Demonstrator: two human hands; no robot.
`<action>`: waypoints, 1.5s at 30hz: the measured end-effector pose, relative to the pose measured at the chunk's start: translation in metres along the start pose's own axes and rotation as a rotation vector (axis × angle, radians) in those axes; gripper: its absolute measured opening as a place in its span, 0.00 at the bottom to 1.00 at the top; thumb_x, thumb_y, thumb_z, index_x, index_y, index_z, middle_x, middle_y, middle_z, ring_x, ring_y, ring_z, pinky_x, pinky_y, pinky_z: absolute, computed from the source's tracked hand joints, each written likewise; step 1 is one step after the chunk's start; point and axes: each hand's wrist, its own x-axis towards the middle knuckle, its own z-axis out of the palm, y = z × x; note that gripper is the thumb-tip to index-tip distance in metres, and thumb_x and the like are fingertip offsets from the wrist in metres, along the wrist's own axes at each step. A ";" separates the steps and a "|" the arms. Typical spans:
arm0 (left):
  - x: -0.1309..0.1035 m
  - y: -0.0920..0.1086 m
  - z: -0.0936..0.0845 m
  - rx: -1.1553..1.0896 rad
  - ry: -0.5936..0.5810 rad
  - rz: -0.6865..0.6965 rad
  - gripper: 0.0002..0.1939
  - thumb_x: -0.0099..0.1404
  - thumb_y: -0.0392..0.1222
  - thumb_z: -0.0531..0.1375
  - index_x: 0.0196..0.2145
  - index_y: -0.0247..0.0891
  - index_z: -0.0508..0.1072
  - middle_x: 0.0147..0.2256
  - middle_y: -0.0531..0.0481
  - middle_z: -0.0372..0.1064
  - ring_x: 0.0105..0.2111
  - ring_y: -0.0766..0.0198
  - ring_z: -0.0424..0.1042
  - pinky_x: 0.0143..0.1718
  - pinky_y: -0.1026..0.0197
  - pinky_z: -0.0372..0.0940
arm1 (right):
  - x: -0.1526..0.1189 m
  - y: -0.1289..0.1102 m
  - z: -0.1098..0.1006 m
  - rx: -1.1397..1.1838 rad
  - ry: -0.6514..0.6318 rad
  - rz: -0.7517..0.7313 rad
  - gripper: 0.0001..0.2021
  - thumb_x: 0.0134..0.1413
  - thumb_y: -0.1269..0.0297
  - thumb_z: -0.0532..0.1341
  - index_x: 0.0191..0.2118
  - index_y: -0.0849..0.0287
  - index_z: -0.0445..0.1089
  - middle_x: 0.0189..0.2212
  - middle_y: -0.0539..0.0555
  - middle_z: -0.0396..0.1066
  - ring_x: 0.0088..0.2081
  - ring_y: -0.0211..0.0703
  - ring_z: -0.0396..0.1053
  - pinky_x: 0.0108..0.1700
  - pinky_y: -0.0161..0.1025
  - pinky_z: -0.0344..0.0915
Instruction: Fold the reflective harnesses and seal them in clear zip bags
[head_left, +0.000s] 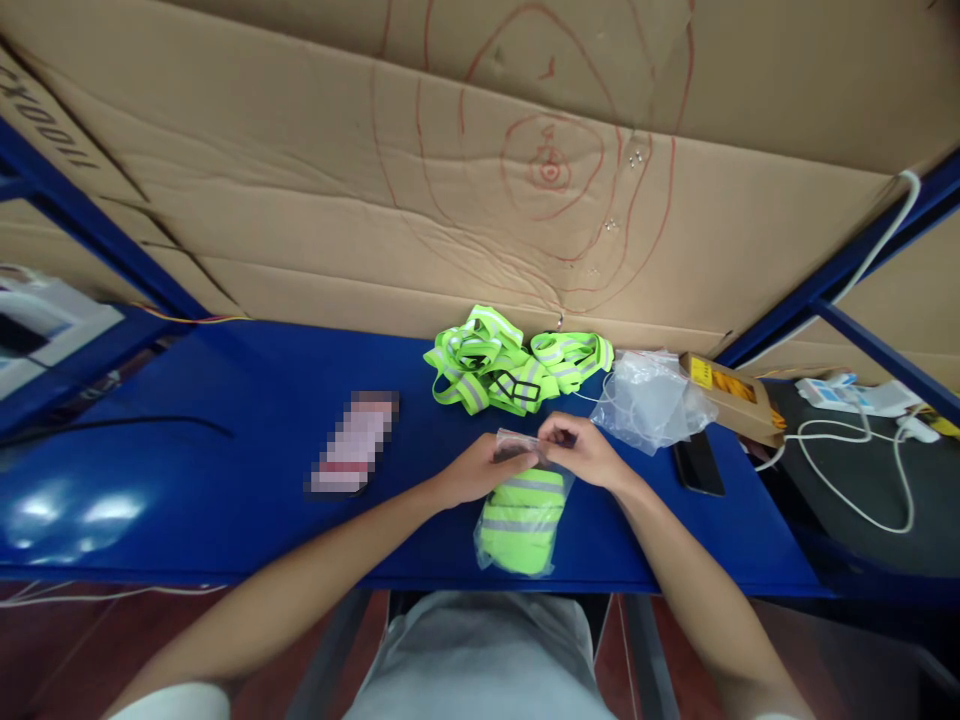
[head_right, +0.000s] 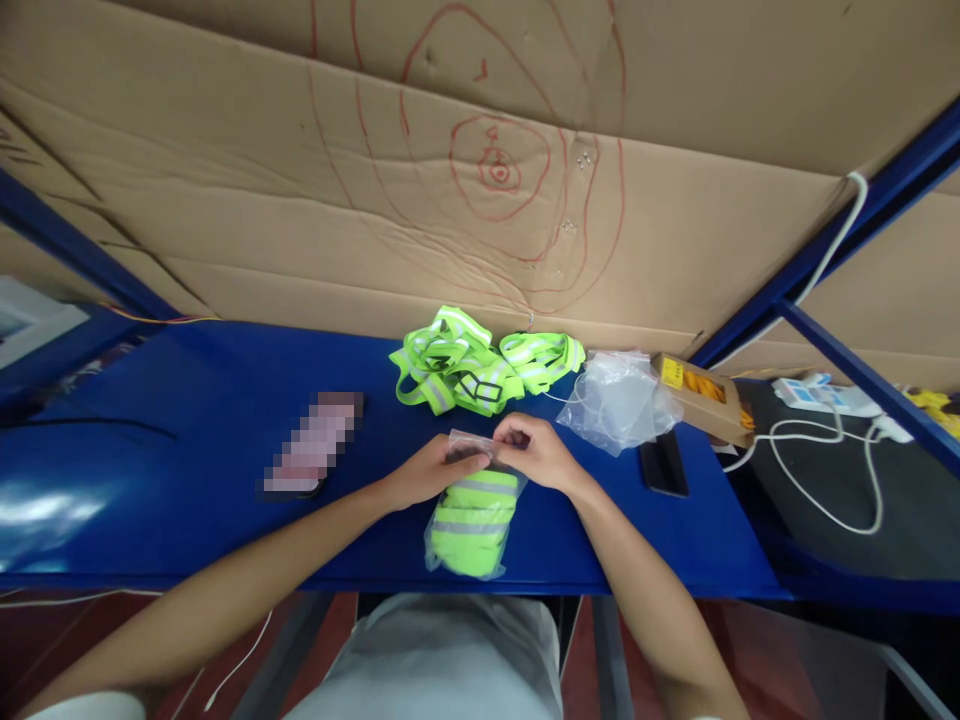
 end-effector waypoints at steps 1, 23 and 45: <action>0.000 0.000 0.000 0.006 -0.010 -0.006 0.24 0.70 0.57 0.63 0.50 0.33 0.82 0.45 0.44 0.81 0.44 0.55 0.77 0.46 0.60 0.67 | 0.000 0.000 0.000 -0.008 -0.007 -0.003 0.10 0.58 0.58 0.67 0.32 0.60 0.73 0.27 0.48 0.66 0.29 0.35 0.60 0.33 0.35 0.55; 0.000 -0.004 0.010 -0.105 -0.187 -0.134 0.23 0.62 0.59 0.68 0.39 0.33 0.80 0.35 0.49 0.77 0.36 0.61 0.71 0.38 0.62 0.62 | -0.003 -0.003 0.015 0.043 -0.163 0.041 0.12 0.59 0.56 0.66 0.34 0.59 0.71 0.26 0.47 0.67 0.27 0.34 0.60 0.30 0.34 0.56; -0.013 0.037 -0.033 -0.056 -0.066 -0.181 0.47 0.54 0.53 0.76 0.64 0.41 0.61 0.54 0.42 0.73 0.52 0.51 0.75 0.50 0.53 0.73 | 0.004 0.002 -0.003 0.118 0.442 0.041 0.22 0.63 0.39 0.60 0.39 0.55 0.70 0.31 0.51 0.69 0.33 0.41 0.65 0.37 0.39 0.65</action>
